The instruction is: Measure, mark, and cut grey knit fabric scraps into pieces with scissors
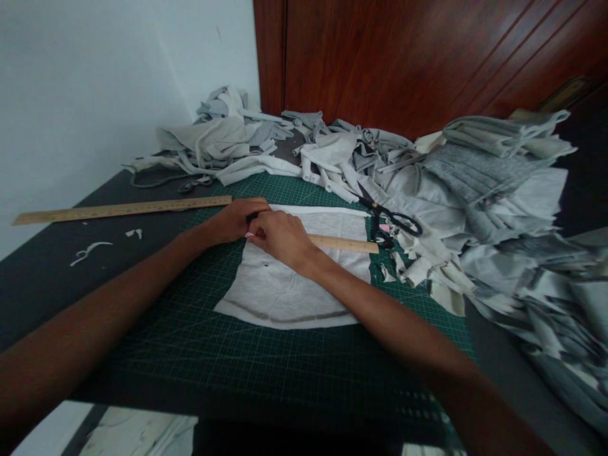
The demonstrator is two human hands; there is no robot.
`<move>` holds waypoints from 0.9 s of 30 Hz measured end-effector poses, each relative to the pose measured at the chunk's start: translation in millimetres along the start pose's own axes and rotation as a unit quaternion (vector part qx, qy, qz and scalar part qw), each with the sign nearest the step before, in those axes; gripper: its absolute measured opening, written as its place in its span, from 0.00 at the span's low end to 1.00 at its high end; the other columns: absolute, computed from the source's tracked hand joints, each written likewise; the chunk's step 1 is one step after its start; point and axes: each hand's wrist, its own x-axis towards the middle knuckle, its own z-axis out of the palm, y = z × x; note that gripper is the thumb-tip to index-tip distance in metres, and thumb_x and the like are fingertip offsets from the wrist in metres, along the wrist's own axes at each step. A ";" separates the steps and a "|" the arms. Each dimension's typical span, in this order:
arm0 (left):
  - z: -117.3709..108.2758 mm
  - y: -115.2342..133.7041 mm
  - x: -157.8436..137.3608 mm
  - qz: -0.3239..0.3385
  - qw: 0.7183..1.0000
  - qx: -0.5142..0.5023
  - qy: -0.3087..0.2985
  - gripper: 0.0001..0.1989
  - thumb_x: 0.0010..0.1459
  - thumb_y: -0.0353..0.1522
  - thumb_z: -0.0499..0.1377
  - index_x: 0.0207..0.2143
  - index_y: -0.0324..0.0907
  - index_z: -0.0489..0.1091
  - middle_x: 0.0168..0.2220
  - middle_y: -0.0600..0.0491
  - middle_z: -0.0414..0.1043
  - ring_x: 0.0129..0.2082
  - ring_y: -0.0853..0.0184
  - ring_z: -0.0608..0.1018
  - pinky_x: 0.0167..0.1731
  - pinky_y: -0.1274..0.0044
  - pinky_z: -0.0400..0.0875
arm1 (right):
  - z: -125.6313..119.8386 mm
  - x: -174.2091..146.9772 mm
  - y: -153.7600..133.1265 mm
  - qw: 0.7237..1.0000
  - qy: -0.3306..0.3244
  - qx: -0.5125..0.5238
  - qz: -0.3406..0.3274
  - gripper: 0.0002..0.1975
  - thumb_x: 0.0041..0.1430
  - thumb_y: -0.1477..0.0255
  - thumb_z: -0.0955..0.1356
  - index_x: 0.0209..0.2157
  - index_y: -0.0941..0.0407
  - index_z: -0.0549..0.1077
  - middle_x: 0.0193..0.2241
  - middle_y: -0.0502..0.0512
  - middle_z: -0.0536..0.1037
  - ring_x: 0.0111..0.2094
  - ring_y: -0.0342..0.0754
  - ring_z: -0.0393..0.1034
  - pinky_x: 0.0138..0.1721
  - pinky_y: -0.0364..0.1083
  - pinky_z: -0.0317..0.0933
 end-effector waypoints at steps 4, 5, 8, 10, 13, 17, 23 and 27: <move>0.3 -1.6 -0.9 0.023 1.000 -0.007 0.004 0.08 0.64 0.35 0.60 0.37 0.39 0.75 0.37 0.49 0.76 0.38 0.63 0.77 0.40 0.72 0.70 | -0.4 -1.9 -2.5 1.000 -0.004 -0.019 0.013 0.10 0.72 0.67 0.68 0.43 0.53 0.82 0.45 0.57 0.83 0.43 0.51 0.75 0.37 0.48 0.59; 0.4 -1.5 -0.8 0.031 0.999 -0.008 0.006 0.09 0.65 0.35 0.59 0.36 0.40 0.75 0.37 0.49 0.76 0.38 0.63 0.77 0.40 0.73 0.70 | -2.3 -4.3 -0.5 1.000 -0.007 -0.019 0.015 0.10 0.72 0.67 0.68 0.43 0.54 0.82 0.44 0.57 0.83 0.42 0.50 0.75 0.37 0.48 0.59; 0.9 0.5 0.2 0.047 0.999 -0.009 0.007 0.13 0.67 0.35 0.56 0.31 0.41 0.75 0.36 0.49 0.76 0.38 0.65 0.78 0.41 0.74 0.70 | -11.5 -16.3 10.8 0.999 -0.011 -0.022 0.027 0.08 0.71 0.69 0.69 0.41 0.55 0.82 0.40 0.57 0.82 0.41 0.50 0.74 0.39 0.48 0.59; 1.1 2.6 1.1 0.049 0.999 -0.011 0.009 0.14 0.68 0.34 0.56 0.30 0.42 0.76 0.36 0.51 0.76 0.38 0.67 0.78 0.42 0.76 0.70 | -17.9 -25.7 19.6 0.999 -0.014 -0.026 0.040 0.07 0.70 0.70 0.70 0.40 0.55 0.82 0.39 0.56 0.82 0.40 0.49 0.73 0.40 0.48 0.59; 0.8 4.6 2.0 0.047 0.999 -0.017 0.008 0.13 0.68 0.33 0.56 0.32 0.43 0.78 0.37 0.52 0.77 0.39 0.68 0.79 0.44 0.77 0.70 | -21.7 -33.9 26.7 0.998 -0.015 -0.024 0.048 0.07 0.70 0.70 0.70 0.40 0.55 0.82 0.38 0.56 0.82 0.40 0.49 0.73 0.40 0.48 0.59; -0.8 4.1 2.6 0.035 0.999 -0.014 -0.001 0.13 0.67 0.35 0.57 0.29 0.41 0.75 0.35 0.51 0.75 0.37 0.66 0.78 0.41 0.76 0.69 | -12.3 -25.7 16.9 1.000 -0.010 0.000 0.024 0.09 0.72 0.68 0.69 0.44 0.55 0.82 0.43 0.56 0.83 0.42 0.50 0.74 0.41 0.48 0.60; -4.9 6.0 1.9 -0.005 0.999 -0.023 -0.023 0.09 0.62 0.37 0.61 0.34 0.40 0.76 0.38 0.47 0.77 0.39 0.60 0.78 0.41 0.71 0.71 | -0.5 -2.7 -6.5 1.000 -0.001 0.003 0.003 0.11 0.74 0.68 0.66 0.45 0.56 0.81 0.47 0.59 0.83 0.45 0.51 0.76 0.40 0.47 0.62; -6.1 6.2 1.6 -0.005 0.999 -0.012 -0.030 0.11 0.64 0.37 0.59 0.33 0.39 0.76 0.38 0.47 0.76 0.39 0.63 0.78 0.40 0.73 0.71 | -10.5 -8.3 -3.6 0.999 -0.015 -0.014 0.027 0.11 0.73 0.68 0.68 0.45 0.56 0.82 0.45 0.61 0.83 0.44 0.52 0.76 0.41 0.48 0.62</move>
